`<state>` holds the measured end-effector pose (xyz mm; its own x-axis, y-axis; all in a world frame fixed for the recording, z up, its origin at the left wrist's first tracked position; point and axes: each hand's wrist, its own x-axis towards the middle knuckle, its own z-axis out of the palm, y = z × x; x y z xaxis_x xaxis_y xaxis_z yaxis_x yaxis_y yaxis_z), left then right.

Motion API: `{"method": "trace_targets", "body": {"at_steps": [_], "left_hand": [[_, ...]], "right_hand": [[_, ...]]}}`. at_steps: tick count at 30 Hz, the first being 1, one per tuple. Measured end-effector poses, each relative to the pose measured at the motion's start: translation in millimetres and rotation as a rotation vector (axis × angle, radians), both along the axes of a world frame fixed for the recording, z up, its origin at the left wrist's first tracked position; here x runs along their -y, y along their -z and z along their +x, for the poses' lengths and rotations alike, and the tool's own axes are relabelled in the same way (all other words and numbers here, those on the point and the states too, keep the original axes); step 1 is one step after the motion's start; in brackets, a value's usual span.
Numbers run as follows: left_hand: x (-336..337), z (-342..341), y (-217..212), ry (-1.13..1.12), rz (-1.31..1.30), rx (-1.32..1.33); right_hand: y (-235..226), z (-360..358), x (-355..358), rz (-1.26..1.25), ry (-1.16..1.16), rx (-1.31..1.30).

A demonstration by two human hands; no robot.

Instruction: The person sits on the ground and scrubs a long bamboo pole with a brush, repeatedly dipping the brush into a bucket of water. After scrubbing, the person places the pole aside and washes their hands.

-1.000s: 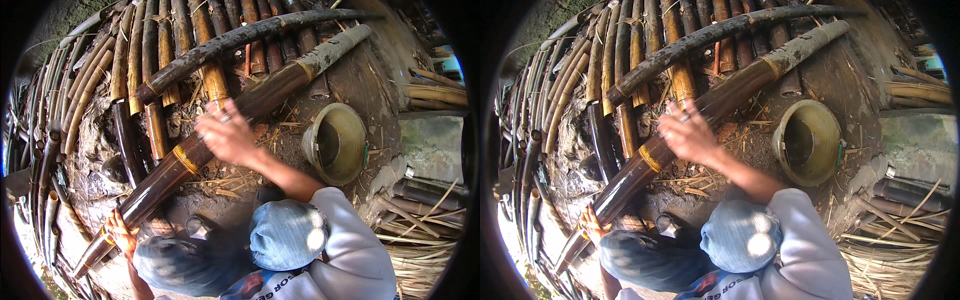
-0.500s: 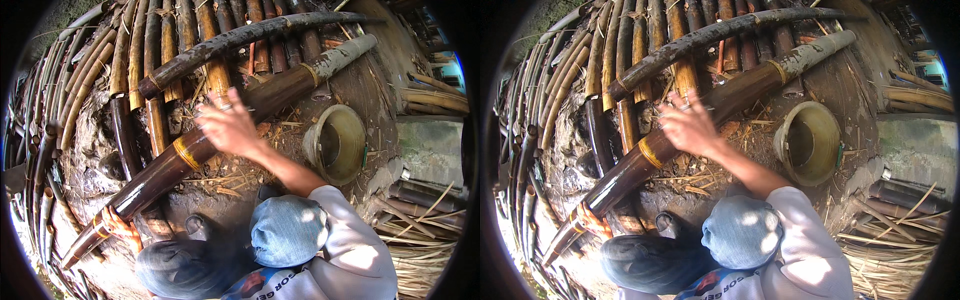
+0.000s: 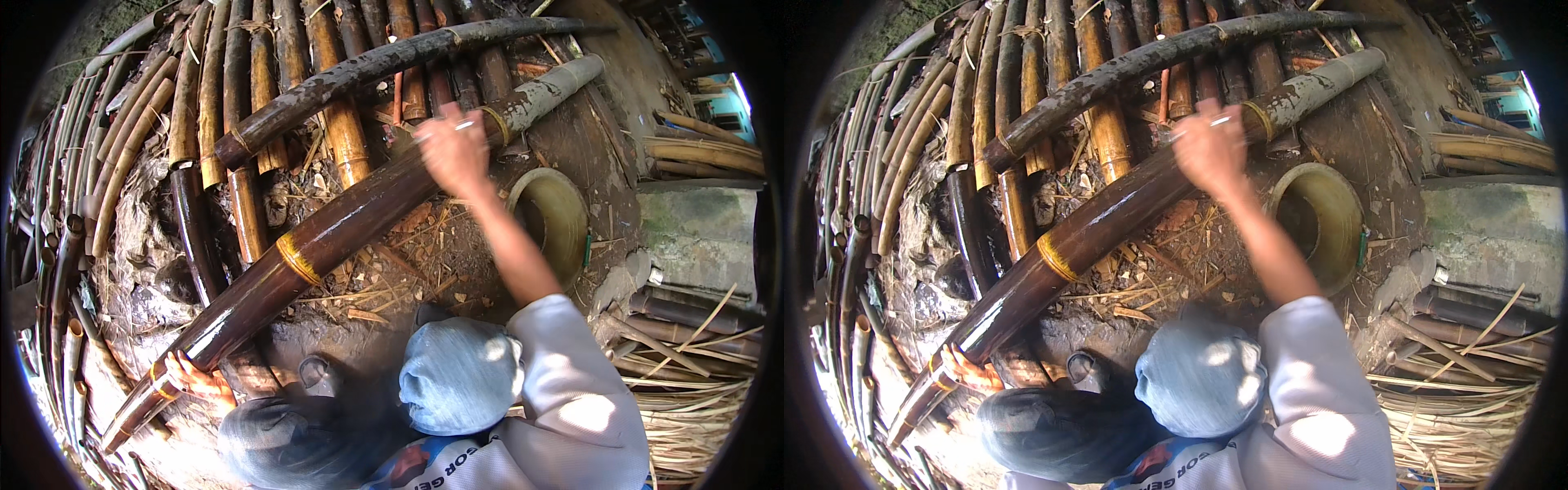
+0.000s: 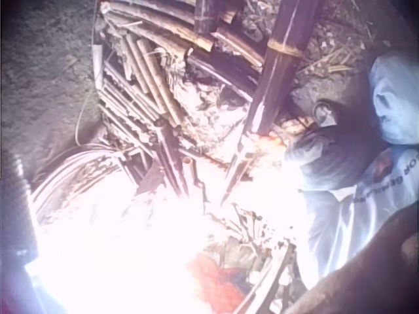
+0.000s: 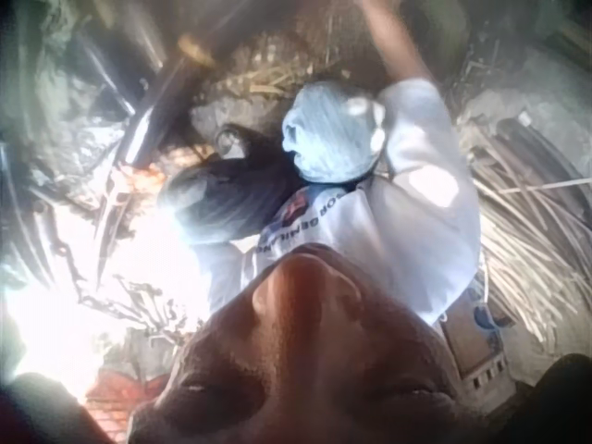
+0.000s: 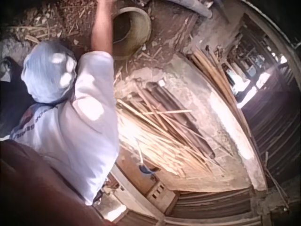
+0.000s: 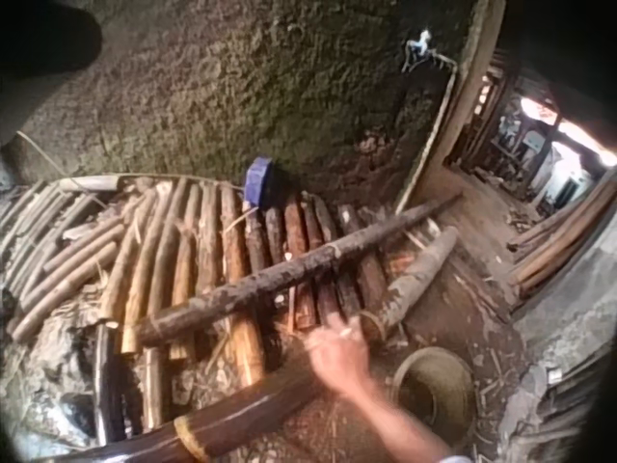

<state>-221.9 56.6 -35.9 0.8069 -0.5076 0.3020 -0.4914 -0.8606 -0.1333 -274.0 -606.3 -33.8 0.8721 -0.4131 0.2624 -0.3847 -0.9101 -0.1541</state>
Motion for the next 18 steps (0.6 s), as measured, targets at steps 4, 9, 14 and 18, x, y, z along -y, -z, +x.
{"method": "trace_targets", "body": {"at_steps": [4,9,14,18], "left_hand": [[4.8,4.0,9.6,0.017,-0.012,-0.003],[-4.9,9.5,-7.2,-0.015,0.043,0.035],[33.8,32.2,18.9,0.025,0.003,-0.017],[-11.1,71.7,-8.7,-0.018,-0.008,-0.225]], "right_hand": [[18.8,-15.9,98.3,0.085,0.094,-0.147],[28.1,2.4,-17.4,0.043,-0.089,0.069],[6.6,-67.2,200.6,0.263,0.216,0.291],[-44.8,-118.0,152.3,1.166,0.306,0.763]]}}
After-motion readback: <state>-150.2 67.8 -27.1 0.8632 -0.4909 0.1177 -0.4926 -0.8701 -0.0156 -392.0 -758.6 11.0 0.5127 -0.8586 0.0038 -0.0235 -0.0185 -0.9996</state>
